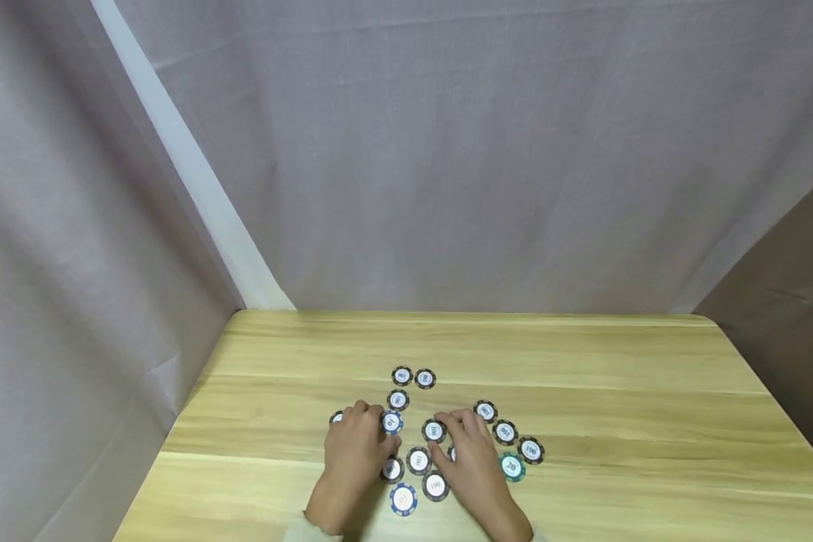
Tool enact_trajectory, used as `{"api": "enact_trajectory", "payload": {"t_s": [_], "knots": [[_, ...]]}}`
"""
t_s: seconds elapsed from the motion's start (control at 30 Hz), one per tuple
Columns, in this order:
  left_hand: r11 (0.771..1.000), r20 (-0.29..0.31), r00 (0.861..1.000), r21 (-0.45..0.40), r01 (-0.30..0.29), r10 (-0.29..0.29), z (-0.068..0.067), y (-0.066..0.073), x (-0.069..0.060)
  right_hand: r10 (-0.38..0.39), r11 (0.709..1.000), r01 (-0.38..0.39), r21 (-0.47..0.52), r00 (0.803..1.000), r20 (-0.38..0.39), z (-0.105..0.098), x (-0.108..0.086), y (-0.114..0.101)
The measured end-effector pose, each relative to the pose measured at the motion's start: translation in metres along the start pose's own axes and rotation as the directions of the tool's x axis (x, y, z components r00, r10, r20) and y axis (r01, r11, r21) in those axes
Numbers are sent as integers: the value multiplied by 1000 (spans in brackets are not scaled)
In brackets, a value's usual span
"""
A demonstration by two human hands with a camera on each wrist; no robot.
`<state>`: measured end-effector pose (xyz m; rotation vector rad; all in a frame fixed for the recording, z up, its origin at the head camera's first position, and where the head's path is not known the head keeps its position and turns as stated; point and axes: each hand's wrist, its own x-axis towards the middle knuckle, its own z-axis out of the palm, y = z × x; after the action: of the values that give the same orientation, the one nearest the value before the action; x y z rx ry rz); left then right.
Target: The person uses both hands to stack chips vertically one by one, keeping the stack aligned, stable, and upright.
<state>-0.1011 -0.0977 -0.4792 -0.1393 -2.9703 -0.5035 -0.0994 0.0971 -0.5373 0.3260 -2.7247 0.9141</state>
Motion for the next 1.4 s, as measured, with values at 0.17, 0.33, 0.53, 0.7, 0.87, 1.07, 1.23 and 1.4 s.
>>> {"api": "enact_trajectory", "payload": {"t_s": [0.17,0.33,0.53,0.7,0.87,1.07,1.23,1.4], "knots": [[999,-56,998,35,-13,15,5,2,-2,5,1000,-5,10,1000,-4,-1,-1,-6],[998,-75,996,41,-48,51,4,4,0,2,1000,-2,-4,1000,4,-4,-2,-8],[984,-60,983,51,-169,171,6,2,4,19,1000,-19,13,1000,-10,-6,-8,-7],[983,-63,982,48,-174,177,3,0,8,6,1000,-6,12,1000,-8,-5,-6,-7],[981,-37,981,-18,-191,191,2,5,12,-3,1000,3,11,1000,-3,-6,-5,-8],[947,-16,947,2,-320,320,5,12,16,-42,999,42,-3,998,-38,-6,-4,-7],[934,29,934,7,-358,357,10,16,19,-38,999,39,15,999,-38,-6,-3,-5],[942,76,939,-30,-335,336,13,16,20,-41,998,43,38,998,-50,-4,-5,-6]]}}
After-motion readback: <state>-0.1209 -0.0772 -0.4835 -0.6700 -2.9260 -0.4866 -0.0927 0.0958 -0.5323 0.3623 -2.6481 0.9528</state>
